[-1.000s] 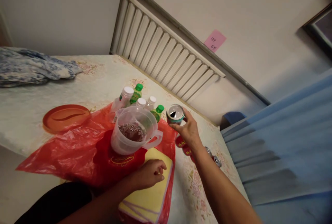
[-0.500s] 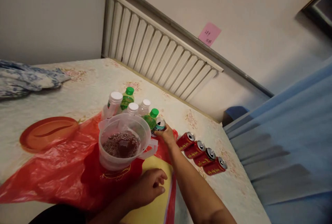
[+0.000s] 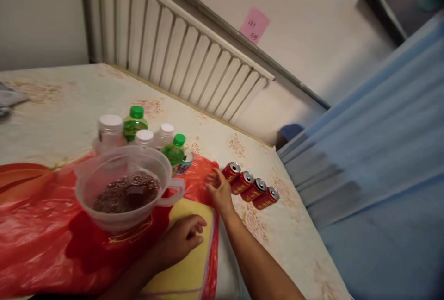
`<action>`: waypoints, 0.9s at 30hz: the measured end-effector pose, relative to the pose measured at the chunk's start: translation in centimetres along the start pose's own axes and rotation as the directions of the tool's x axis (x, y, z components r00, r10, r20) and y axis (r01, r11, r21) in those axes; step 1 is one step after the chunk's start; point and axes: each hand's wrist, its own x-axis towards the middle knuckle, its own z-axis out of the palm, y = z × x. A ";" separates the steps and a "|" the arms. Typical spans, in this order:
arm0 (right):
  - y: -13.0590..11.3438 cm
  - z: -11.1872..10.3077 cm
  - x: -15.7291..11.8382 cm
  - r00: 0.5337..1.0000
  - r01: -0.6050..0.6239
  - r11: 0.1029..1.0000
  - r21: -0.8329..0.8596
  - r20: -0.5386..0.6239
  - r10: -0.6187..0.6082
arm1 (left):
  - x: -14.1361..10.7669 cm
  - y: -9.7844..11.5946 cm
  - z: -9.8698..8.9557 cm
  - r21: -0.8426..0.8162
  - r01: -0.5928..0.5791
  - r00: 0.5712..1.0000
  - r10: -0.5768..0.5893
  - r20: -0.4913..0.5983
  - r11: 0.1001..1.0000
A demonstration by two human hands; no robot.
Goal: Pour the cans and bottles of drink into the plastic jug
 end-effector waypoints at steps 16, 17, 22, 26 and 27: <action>7.8 -22.4 -4.4 0.813 -0.176 0.984 -0.039 -0.570 0.123 | 1.2 -1.5 -0.2 0.020 -0.038 0.999 0.037 0.026 0.999; 7.9 -22.2 -3.9 0.825 -0.170 0.985 -0.025 -0.550 0.128 | 1.3 -1.6 -0.2 0.013 -0.036 0.999 0.036 0.026 0.999; 8.6 -21.0 -3.3 0.801 -0.196 0.981 -0.011 -0.578 0.154 | 1.3 -1.8 -0.2 0.010 -0.038 0.999 0.038 0.038 0.999; 7.6 -19.9 -5.0 0.776 -0.200 0.978 -0.055 -0.619 0.123 | 1.2 -1.7 -0.2 0.024 -0.038 0.998 0.037 0.052 0.999; 7.1 -19.5 -5.6 0.775 -0.201 0.977 -0.073 -0.621 0.113 | 1.2 -1.6 -0.1 0.023 -0.040 0.998 0.039 0.052 0.999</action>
